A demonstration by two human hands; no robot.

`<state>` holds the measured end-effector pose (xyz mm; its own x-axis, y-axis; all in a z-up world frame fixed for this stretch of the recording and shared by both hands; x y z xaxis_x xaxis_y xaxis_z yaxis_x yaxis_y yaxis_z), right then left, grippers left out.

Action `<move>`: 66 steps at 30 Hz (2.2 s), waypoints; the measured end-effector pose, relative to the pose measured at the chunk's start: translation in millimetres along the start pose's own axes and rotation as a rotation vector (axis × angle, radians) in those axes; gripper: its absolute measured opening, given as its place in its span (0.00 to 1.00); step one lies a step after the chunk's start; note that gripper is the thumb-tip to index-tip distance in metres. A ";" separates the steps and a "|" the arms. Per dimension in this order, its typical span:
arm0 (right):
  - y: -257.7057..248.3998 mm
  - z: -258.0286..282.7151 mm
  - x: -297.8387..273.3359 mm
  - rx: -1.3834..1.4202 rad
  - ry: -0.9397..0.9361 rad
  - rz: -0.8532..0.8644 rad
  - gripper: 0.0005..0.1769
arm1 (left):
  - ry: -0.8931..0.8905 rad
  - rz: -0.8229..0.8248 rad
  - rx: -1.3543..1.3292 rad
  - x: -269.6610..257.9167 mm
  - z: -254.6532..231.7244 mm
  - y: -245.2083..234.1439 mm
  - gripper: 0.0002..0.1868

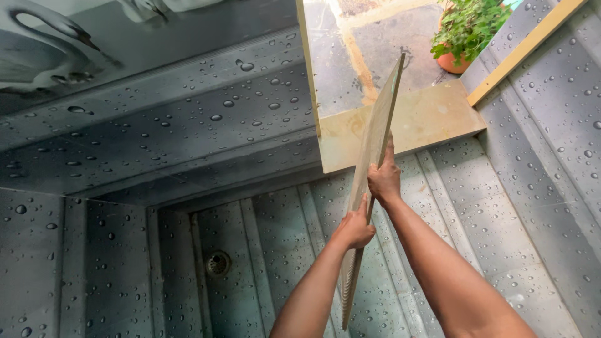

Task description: The person picks up a tile by hand from a collection of items outdoors, carries it into a bathroom, and fits it into a rectangular opening above the toilet.

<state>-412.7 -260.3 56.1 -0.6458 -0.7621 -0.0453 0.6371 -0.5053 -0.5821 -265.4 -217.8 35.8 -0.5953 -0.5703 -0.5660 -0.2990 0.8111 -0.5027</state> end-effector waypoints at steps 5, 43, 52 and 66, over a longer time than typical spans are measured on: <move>7.3 4.0 -4.4 0.017 -0.023 -0.011 0.55 | -0.030 -0.020 0.000 2.5 4.5 -4.9 0.54; 11.6 2.7 -37.1 0.115 0.096 -0.027 0.50 | 0.212 -0.262 -0.142 -119.1 166.3 153.6 0.55; -9.1 -21.1 39.4 -0.040 0.133 0.052 0.49 | 0.092 -0.242 -0.121 -97.7 100.3 143.1 0.51; -53.4 -102.2 65.7 0.607 0.269 0.615 0.41 | -0.095 -0.210 -0.021 -60.7 -38.6 48.0 0.43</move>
<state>-532.1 -242.0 1.2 -0.1457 -0.8865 -0.4392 0.9654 -0.2244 0.1326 -272.5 -139.3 71.3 -0.4457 -0.7355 -0.5103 -0.4249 0.6756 -0.6026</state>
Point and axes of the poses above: each hand's wrist, its own x-axis towards the middle knuckle, its own y-axis out of the palm, z = x × y, the point moved 5 cm from there along x, towards the middle knuckle, and after that the axes turned 1 degree about x, right-handed, at the moved point
